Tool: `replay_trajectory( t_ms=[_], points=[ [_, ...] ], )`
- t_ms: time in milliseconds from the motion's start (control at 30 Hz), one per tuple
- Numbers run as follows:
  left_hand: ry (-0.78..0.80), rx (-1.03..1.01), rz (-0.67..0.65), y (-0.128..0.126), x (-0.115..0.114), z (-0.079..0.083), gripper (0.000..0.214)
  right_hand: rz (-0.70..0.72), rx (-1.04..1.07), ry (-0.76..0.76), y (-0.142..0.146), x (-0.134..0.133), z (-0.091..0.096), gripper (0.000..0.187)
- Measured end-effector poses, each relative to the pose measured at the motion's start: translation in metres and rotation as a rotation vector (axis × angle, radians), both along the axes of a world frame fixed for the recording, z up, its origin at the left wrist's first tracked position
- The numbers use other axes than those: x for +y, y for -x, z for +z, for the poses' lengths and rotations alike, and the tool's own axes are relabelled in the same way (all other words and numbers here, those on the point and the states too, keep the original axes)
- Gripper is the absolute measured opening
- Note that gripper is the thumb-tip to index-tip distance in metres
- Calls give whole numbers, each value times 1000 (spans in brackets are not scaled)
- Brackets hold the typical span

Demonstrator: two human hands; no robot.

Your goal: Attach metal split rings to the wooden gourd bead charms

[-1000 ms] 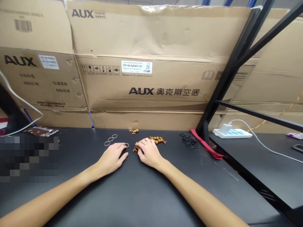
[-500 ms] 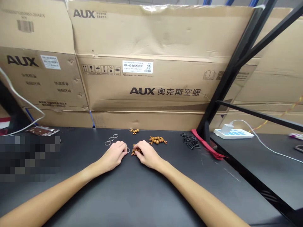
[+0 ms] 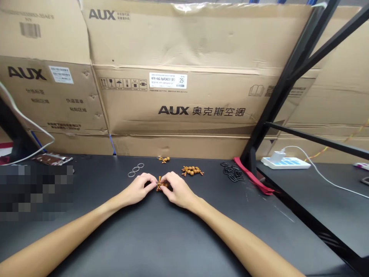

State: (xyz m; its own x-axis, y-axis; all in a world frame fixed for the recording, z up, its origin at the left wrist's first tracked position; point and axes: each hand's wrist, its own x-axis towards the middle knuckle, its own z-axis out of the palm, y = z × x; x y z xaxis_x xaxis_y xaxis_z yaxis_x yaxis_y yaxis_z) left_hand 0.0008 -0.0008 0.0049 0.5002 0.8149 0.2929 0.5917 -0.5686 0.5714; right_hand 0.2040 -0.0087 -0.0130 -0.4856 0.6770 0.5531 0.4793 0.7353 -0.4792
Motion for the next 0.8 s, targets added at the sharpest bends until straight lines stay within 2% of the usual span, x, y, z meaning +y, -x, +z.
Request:
replay_trajectory(
  t_ms=[467, 800],
  points=[
    [72, 19, 16, 1, -2, 5, 31, 1, 1, -25, 1, -1, 3, 2],
    [87, 17, 18, 0, -3, 6, 31, -9, -35, -69, 1, -1, 3, 6]
  ],
)
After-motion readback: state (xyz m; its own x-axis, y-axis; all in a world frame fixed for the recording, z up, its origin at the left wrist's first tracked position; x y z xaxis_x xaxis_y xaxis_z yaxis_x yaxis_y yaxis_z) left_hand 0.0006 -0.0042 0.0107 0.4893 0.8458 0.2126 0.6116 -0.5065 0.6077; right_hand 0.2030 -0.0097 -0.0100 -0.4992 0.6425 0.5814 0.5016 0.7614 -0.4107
